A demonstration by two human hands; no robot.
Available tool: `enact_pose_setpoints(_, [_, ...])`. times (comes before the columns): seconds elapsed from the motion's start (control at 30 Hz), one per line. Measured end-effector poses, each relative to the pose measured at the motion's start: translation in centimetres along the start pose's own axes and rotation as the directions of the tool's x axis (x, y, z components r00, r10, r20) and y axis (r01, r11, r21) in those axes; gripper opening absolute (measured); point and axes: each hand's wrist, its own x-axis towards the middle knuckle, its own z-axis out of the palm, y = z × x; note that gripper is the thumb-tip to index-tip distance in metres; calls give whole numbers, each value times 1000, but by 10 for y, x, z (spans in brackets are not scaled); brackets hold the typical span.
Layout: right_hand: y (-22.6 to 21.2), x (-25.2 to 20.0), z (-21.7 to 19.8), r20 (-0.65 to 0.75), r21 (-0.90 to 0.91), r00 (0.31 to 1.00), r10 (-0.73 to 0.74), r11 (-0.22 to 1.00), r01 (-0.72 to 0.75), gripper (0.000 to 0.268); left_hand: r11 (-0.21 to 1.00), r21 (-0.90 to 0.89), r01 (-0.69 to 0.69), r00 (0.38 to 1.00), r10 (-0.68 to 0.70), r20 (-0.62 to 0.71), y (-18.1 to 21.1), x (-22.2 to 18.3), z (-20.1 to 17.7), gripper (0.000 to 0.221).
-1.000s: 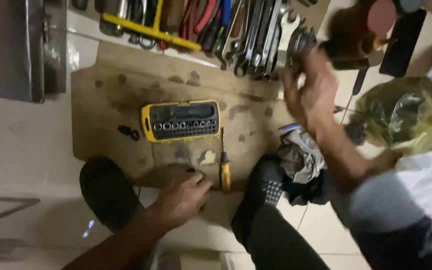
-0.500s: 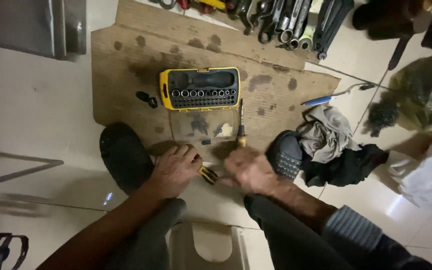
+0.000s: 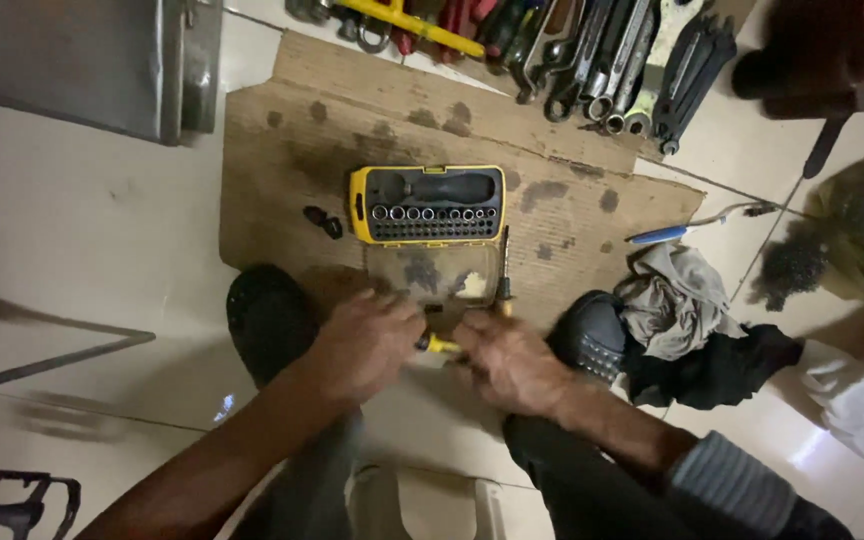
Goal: Organizing screwdriver bits into a case and cleaning hands with a cloth after a repair task.
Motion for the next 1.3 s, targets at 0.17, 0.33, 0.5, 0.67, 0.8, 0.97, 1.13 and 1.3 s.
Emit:
enact_pose_setpoints(0.17, [31,42,-64,-101,-393,978,-184,910,130,15,977,174,120,993,-116,-33,-30,39,-50,27])
enact_pose_setpoints(0.33, [56,88,-90,-159,-506,987,-10,860,-73,69,948,290,130,976,-71,-207,-63,89,-75,35])
enact_pose_setpoints(0.5, [48,110,-102,-229,-587,968,102,779,-220,42,953,244,178,977,-141,-159,-64,108,-87,32])
enact_pose_setpoints(0.67, [80,100,-82,-381,-359,924,24,918,-172,40,953,200,228,970,-206,-125,-62,104,-87,38])
enact_pose_setpoints(0.8, [64,95,-101,-416,-256,908,-48,964,-66,9,937,204,283,950,-245,-196,-71,93,-73,34])
enact_pose_setpoints(0.97, [59,94,-94,-537,86,840,78,996,-38,12,931,53,360,840,-299,-453,-66,74,-62,34])
enact_pose_setpoints(1.13, [47,76,-104,-549,-4,833,76,996,-94,25,857,-132,499,713,-492,-499,-22,56,-75,55])
enact_pose_setpoints(1.3, [-7,50,-106,-437,265,815,380,921,-287,46,548,-535,643,481,-833,-275,-8,40,-61,67])
